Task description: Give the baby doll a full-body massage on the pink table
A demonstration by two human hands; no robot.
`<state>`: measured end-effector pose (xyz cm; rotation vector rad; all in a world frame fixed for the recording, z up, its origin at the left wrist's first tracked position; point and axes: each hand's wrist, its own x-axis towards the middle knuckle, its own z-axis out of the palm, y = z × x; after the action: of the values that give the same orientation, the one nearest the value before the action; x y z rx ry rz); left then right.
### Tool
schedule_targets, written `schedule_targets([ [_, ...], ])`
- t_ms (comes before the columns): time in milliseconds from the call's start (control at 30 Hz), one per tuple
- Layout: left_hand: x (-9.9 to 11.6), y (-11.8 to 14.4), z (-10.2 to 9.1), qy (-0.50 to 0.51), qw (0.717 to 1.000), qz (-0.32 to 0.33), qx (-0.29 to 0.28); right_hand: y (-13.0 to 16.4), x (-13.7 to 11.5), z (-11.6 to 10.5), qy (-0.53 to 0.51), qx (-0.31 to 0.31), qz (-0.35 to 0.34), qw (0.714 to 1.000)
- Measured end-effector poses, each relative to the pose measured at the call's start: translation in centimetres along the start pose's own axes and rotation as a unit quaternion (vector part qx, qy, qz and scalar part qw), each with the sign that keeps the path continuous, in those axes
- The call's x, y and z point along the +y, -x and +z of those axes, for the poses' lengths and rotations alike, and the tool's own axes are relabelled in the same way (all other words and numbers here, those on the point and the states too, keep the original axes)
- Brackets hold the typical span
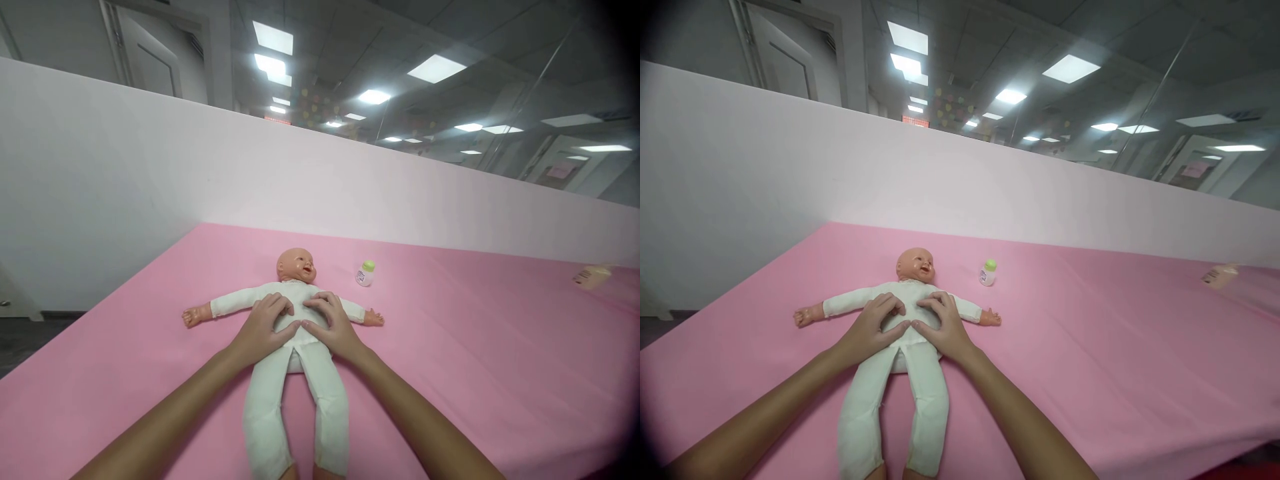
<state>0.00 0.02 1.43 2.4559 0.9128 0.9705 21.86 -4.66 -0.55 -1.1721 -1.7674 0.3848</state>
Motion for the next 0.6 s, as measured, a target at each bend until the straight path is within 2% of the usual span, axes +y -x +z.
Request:
schedule_targets([
  [133,0.0,-0.2,0.0,-0.012,1.000,0.006,-0.002,-0.1,0.1,0.2,0.002,0.034,-0.016,0.999],
  [300,-0.6,-0.7,0.1,-0.076,0.995,0.064,0.016,-0.6,0.5,0.4,0.044,0.067,-0.022,0.997],
  [433,-1.3,-1.1,0.3,-0.106,0.988,0.107,0.045,-1.4,1.4,0.3,0.091,0.105,0.014,0.990],
  [600,-0.7,-1.3,-0.1,-0.099,0.991,0.089,0.027,-1.8,2.2,-0.4,0.026,0.163,0.053,0.985],
])
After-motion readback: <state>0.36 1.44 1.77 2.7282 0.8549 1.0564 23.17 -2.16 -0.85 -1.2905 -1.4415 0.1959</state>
